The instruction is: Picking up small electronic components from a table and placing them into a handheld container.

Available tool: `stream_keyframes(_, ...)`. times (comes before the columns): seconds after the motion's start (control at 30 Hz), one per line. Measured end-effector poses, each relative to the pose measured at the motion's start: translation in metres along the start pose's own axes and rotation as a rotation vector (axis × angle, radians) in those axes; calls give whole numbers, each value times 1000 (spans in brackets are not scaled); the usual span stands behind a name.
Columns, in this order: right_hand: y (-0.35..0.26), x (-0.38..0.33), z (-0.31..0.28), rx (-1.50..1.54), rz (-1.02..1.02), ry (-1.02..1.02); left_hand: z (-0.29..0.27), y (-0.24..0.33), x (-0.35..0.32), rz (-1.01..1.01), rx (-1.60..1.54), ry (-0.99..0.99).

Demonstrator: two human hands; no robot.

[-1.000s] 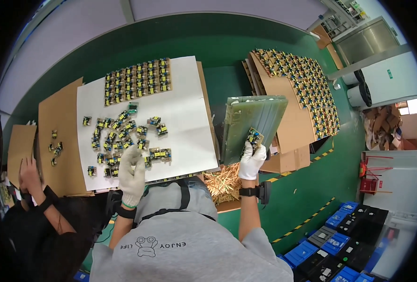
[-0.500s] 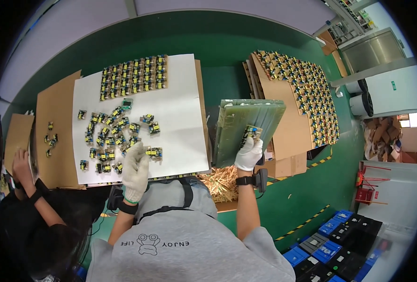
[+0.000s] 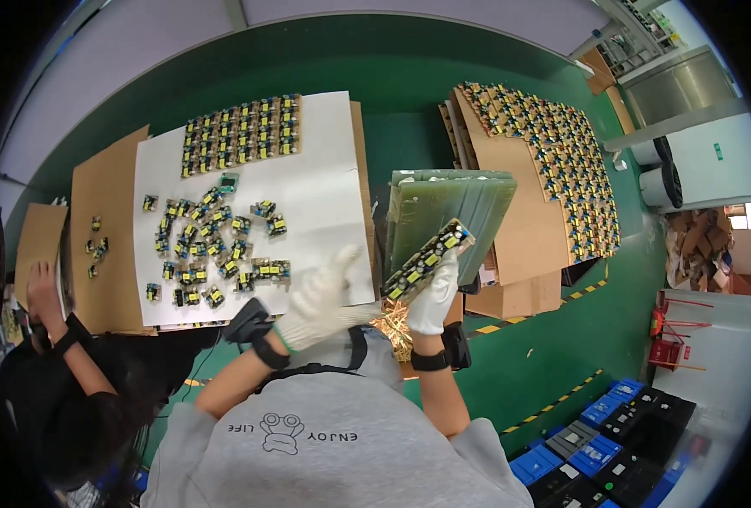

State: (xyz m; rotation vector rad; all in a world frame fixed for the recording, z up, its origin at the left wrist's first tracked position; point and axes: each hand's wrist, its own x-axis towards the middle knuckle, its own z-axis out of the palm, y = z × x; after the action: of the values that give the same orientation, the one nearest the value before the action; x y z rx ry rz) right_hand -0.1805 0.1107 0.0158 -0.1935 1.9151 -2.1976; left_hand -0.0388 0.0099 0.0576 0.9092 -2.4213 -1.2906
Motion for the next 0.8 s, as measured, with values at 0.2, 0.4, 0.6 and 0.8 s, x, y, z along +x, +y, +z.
stream_keyframes(0.2,-28,-30,2,-213,-60,-529,19,3,13,200,-114,20)
stream_keyframes(0.4,-38,58,2,-274,-510,-503,0,9,6,-98,-48,-19)
stream_keyframes(0.6,-26,49,-22,-954,-478,-445,1,-1,2,-30,13,32)
stream_keyframes(0.8,-91,-9,9,-953,-983,-525,4,-7,6,495,302,37)
